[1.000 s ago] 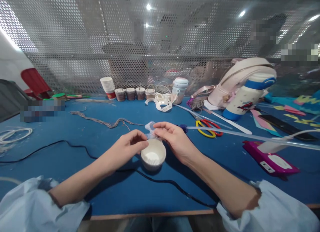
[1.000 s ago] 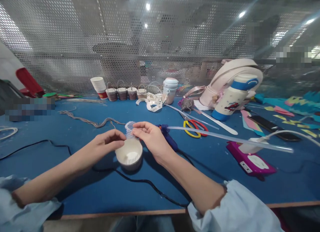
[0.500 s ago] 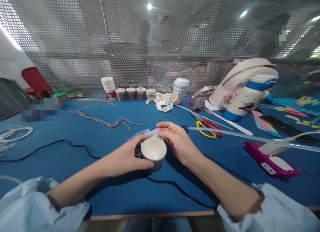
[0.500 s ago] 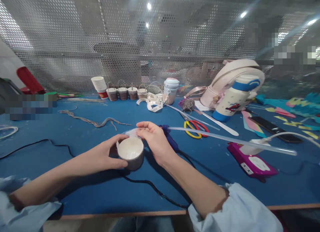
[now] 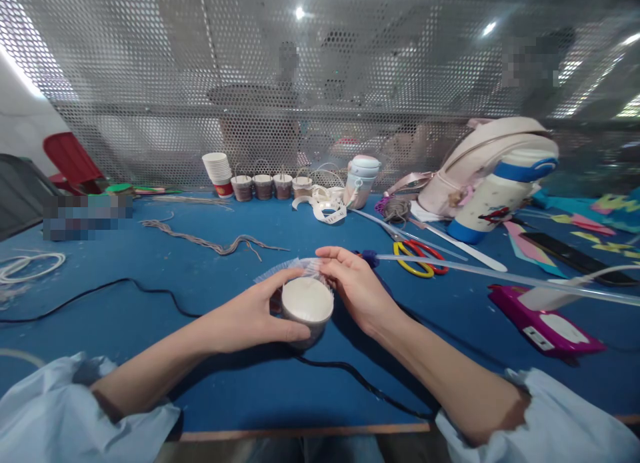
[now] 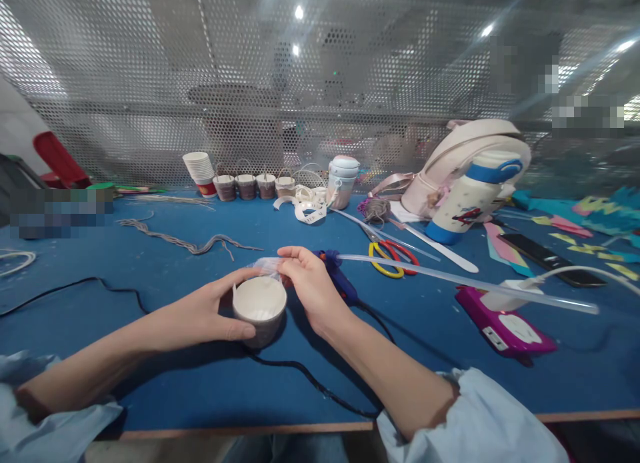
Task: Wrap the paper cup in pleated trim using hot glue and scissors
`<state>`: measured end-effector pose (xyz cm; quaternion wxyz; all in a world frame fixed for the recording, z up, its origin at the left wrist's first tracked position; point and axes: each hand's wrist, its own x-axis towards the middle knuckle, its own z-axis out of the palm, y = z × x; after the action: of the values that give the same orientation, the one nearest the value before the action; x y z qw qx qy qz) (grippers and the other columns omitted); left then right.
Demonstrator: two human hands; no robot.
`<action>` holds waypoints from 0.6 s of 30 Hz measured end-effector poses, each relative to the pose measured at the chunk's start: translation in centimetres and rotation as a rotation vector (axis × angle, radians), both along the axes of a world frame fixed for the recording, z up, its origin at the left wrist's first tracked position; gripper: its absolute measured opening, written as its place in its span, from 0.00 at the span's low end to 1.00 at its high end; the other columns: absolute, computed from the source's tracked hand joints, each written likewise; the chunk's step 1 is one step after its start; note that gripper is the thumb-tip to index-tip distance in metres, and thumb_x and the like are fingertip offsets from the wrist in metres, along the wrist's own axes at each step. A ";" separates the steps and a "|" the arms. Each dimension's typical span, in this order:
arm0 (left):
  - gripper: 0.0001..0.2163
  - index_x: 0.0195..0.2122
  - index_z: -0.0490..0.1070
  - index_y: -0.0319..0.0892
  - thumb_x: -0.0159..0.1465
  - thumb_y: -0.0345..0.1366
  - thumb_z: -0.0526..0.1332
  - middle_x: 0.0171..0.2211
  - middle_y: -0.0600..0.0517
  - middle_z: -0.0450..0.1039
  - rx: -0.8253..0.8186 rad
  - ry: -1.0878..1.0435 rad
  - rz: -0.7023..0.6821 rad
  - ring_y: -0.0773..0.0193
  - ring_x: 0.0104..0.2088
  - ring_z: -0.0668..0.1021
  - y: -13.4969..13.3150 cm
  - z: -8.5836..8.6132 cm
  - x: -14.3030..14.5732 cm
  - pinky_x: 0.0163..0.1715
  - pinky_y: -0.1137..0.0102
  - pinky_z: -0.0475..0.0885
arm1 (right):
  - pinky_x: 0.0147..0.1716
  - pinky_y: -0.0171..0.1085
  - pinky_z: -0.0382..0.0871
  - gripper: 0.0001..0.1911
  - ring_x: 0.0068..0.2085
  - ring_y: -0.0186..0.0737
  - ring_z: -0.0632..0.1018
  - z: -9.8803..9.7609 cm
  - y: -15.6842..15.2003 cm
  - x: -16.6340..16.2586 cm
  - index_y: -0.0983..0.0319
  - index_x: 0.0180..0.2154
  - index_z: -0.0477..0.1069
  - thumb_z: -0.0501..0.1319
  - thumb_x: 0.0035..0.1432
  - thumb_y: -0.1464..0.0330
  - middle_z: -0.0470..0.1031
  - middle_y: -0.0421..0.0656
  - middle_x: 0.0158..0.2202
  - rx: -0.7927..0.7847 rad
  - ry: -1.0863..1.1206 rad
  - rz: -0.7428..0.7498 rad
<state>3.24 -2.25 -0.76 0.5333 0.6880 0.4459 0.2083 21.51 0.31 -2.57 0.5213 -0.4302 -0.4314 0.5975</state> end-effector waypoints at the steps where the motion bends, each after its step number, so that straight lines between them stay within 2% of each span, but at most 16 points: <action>1: 0.38 0.63 0.55 0.47 0.52 0.38 0.69 0.56 0.49 0.68 -0.001 0.003 -0.002 0.56 0.54 0.71 0.0 0.0 0.0 0.53 0.64 0.67 | 0.29 0.34 0.60 0.15 0.25 0.31 0.68 0.0 0.0 0.0 0.63 0.37 0.70 0.65 0.44 0.68 0.70 0.35 0.24 0.005 -0.010 -0.006; 4: 0.37 0.62 0.56 0.47 0.52 0.39 0.69 0.55 0.49 0.69 0.009 0.002 -0.006 0.55 0.53 0.72 0.0 -0.1 0.0 0.52 0.62 0.68 | 0.27 0.34 0.58 0.15 0.24 0.31 0.66 -0.1 0.0 0.0 0.63 0.37 0.69 0.65 0.45 0.66 0.68 0.34 0.22 0.017 -0.052 -0.022; 8: 0.39 0.63 0.54 0.48 0.51 0.39 0.69 0.59 0.47 0.64 0.032 0.017 -0.027 0.53 0.55 0.71 0.2 -0.2 -0.1 0.53 0.61 0.68 | 0.28 0.35 0.60 0.16 0.25 0.32 0.68 -0.1 0.1 0.1 0.62 0.38 0.68 0.66 0.47 0.63 0.69 0.34 0.24 0.039 -0.091 -0.015; 13: 0.42 0.66 0.51 0.49 0.51 0.36 0.68 0.62 0.48 0.62 0.096 0.092 -0.102 0.55 0.56 0.71 0.5 0.5 -1.5 0.55 0.64 0.66 | 0.32 0.38 0.65 0.15 0.32 0.36 0.73 0.5 -0.6 1.4 0.60 0.39 0.68 0.63 0.51 0.60 0.73 0.40 0.34 0.079 -0.209 0.006; 15: 0.41 0.65 0.53 0.49 0.50 0.31 0.66 0.60 0.50 0.65 0.126 0.143 -0.130 0.55 0.54 0.72 0.7 1.1 -2.3 0.53 0.66 0.68 | 0.33 0.38 0.65 0.12 0.33 0.37 0.73 0.8 -1.6 2.1 0.60 0.40 0.68 0.61 0.55 0.62 0.73 0.42 0.38 0.176 -0.334 -0.026; 18: 0.33 0.61 0.62 0.48 0.51 0.26 0.58 0.53 0.52 0.73 0.154 0.158 -0.145 0.57 0.49 0.76 1.3 1.6 -3.1 0.47 0.69 0.71 | 0.31 0.37 0.65 0.09 0.32 0.36 0.71 1.3 -3.7 2.5 0.59 0.42 0.68 0.57 0.58 0.68 0.73 0.43 0.38 0.532 -0.618 0.002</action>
<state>0.09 -0.96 0.85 0.4558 0.7716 0.4184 0.1478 24.03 -3.39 -1.27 0.4597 -0.4393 -0.7076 0.3082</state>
